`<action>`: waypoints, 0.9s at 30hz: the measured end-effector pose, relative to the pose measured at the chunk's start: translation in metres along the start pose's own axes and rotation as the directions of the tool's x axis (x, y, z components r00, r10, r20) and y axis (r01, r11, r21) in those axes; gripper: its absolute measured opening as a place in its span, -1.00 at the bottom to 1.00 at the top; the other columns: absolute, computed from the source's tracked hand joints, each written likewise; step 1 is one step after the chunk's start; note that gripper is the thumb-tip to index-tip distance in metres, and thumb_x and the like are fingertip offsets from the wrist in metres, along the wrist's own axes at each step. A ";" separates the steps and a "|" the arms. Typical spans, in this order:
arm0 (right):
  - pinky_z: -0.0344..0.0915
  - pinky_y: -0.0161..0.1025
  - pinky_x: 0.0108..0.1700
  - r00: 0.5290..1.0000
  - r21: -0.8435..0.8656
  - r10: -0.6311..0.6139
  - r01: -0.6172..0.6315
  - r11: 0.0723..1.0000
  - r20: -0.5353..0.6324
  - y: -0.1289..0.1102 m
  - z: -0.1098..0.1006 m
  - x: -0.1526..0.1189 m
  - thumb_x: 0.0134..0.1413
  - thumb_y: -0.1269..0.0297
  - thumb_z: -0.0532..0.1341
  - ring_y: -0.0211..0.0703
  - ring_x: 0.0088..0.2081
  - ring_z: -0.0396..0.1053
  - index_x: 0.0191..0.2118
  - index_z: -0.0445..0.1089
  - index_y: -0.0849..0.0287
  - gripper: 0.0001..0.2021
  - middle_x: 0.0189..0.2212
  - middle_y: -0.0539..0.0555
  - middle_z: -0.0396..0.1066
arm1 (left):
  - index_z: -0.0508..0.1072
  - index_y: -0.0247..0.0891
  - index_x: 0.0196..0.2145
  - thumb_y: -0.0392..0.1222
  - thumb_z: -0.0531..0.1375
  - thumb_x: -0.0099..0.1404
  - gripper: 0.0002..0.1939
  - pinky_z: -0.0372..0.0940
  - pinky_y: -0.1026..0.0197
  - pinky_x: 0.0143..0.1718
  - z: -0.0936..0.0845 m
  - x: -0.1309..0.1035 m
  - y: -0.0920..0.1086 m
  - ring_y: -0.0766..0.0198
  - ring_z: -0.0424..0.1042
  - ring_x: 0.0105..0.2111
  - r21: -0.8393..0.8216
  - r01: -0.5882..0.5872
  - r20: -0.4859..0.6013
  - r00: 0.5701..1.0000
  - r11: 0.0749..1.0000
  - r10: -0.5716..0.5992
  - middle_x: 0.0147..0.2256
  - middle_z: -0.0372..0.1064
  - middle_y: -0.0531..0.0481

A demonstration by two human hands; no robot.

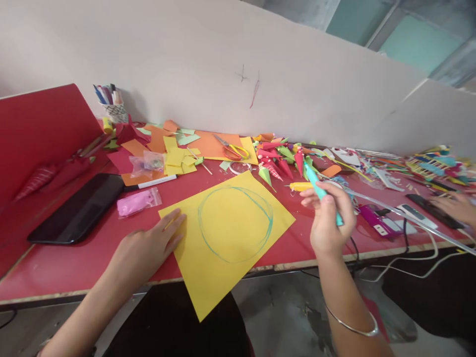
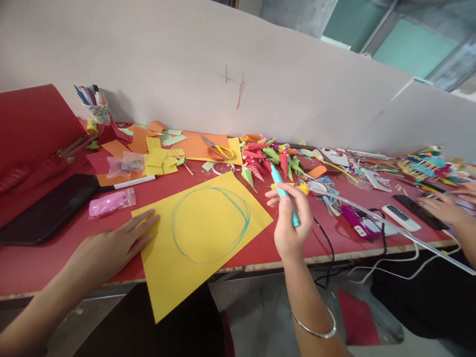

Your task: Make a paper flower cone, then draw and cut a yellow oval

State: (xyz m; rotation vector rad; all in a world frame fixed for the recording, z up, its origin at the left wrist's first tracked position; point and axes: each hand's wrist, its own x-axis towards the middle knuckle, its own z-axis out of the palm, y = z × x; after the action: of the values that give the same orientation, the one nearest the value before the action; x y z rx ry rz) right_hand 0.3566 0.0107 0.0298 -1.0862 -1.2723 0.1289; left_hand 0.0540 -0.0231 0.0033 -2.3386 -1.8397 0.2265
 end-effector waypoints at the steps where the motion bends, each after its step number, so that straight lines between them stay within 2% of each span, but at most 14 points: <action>1: 0.30 -0.21 -0.42 1.000 -0.009 0.005 -0.005 1.000 0.028 -0.001 0.002 0.001 0.15 0.26 -0.03 -0.14 -0.35 0.39 -0.19 0.28 0.15 -0.80 -0.40 0.08 0.35 | 0.11 -0.18 0.15 -0.17 -0.19 0.31 -0.54 0.26 0.13 -0.63 -0.001 -0.004 0.001 0.15 0.43 -0.57 -0.012 0.004 0.014 1.000 1.000 -0.004 0.13 0.10 -0.16; 5: 0.32 -0.22 -0.39 0.988 0.008 0.041 -0.043 0.999 0.147 -0.007 0.009 0.001 0.16 0.25 -0.03 -0.16 -0.34 0.39 -0.13 0.26 0.11 -0.78 -0.37 0.08 0.37 | 0.28 -0.05 0.04 -0.29 -0.16 0.28 -0.55 0.28 0.10 -0.59 -0.002 -0.019 0.005 0.18 0.42 -0.58 -0.023 -0.044 0.016 0.999 0.999 0.044 0.15 0.06 -0.07; 7: 0.33 -0.22 -0.36 0.980 -0.011 0.055 -0.054 0.998 0.190 -0.010 0.012 0.002 0.16 0.25 -0.03 -0.18 -0.34 0.38 -0.13 0.27 0.10 -0.78 -0.36 0.07 0.37 | 0.35 -0.02 -0.02 -0.37 -0.16 0.27 -0.53 0.28 0.12 -0.57 -0.001 -0.027 0.009 0.22 0.42 -0.58 -0.039 -0.062 0.010 0.998 0.997 0.063 0.13 0.10 -0.05; 11: 0.34 -0.21 -0.31 0.965 -0.057 0.052 -0.039 0.998 0.256 -0.013 0.015 0.006 0.16 0.23 -0.03 -0.19 -0.34 0.37 -0.14 0.29 0.09 -0.77 -0.33 0.07 0.38 | 0.38 -0.07 -0.05 -0.35 -0.17 0.28 -0.55 0.29 0.10 -0.54 0.001 -0.040 0.015 0.19 0.43 -0.53 -0.043 0.005 -0.029 1.000 0.999 -0.006 0.08 0.20 -0.11; 14: 0.33 -0.21 -0.29 0.944 -0.040 0.055 -0.045 0.998 0.324 -0.007 0.018 0.009 0.17 0.22 -0.05 -0.22 -0.35 0.37 -0.09 0.25 0.08 -0.75 -0.30 0.06 0.38 | 0.41 0.02 -0.10 -0.44 -0.15 0.26 -0.50 0.28 0.13 -0.54 0.002 -0.047 0.016 0.17 0.44 -0.44 -0.016 -0.071 -0.058 0.996 0.997 0.070 0.08 0.19 -0.07; 17: 0.30 -0.23 -0.28 0.867 -0.126 0.087 -0.028 0.992 0.491 0.010 0.024 0.013 0.17 0.23 -0.05 -0.23 -0.35 0.38 -0.09 0.24 0.07 -0.76 -0.28 0.05 0.39 | 0.42 0.06 -0.13 -0.49 -0.14 0.24 -0.47 0.26 0.14 -0.57 0.000 -0.047 0.017 0.19 0.42 -0.47 0.052 -0.130 -0.041 0.990 0.990 0.133 0.06 0.21 -0.07; 19: 0.25 -0.26 -0.34 0.784 -0.307 0.137 0.071 0.949 0.606 0.025 0.029 0.015 0.15 0.26 -0.02 -0.20 -0.38 0.38 -0.18 0.27 0.08 -0.81 -0.35 0.04 0.41 | 0.42 0.01 -0.11 -0.44 -0.14 0.26 -0.52 0.28 0.13 -0.56 -0.003 -0.045 0.017 0.24 0.40 -0.54 0.096 -0.104 -0.048 0.993 0.990 0.108 0.03 0.24 -0.12; 20: 0.21 -0.27 -0.40 0.751 -0.414 0.170 0.149 0.898 0.638 0.033 0.031 0.016 0.13 0.29 -0.01 -0.18 -0.42 0.37 -0.22 0.28 0.09 -0.83 -0.40 0.04 0.41 | 0.42 -0.02 -0.11 -0.41 -0.14 0.27 -0.54 0.28 0.13 -0.55 -0.005 -0.044 0.018 0.26 0.38 -0.56 0.108 -0.090 -0.048 0.994 0.990 0.095 0.01 0.26 -0.13; 23: 0.07 -0.30 -0.52 0.704 -0.600 0.250 0.304 0.740 0.665 0.050 0.037 0.016 0.04 0.31 0.07 -0.11 -0.44 0.34 -0.25 0.24 0.11 -0.88 -0.47 0.05 0.37 | 0.41 -0.07 -0.10 -0.39 -0.16 0.27 -0.55 0.30 0.14 -0.54 -0.007 -0.041 0.019 0.26 0.39 -0.55 0.084 -0.098 -0.027 0.995 0.992 0.101 -0.02 0.27 -0.15; 27: 0.05 -0.31 -0.51 0.672 -0.607 0.239 0.385 0.696 0.701 0.058 0.043 0.013 -0.04 0.23 0.15 -0.08 -0.39 0.33 -0.25 0.15 0.13 -0.78 -0.43 0.06 0.33 | 0.39 -0.14 -0.07 -0.35 -0.15 0.28 -0.59 0.29 0.13 -0.58 -0.004 -0.040 0.018 0.26 0.36 -0.60 0.066 -0.067 -0.062 0.996 0.996 0.071 -0.05 0.28 -0.20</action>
State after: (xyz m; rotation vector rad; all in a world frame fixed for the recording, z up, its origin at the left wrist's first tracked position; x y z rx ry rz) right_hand 0.3528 0.0741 -0.0066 -1.7600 -2.2487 -0.0199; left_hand 0.0628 -0.0659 0.0045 -2.3398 -1.6990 0.2124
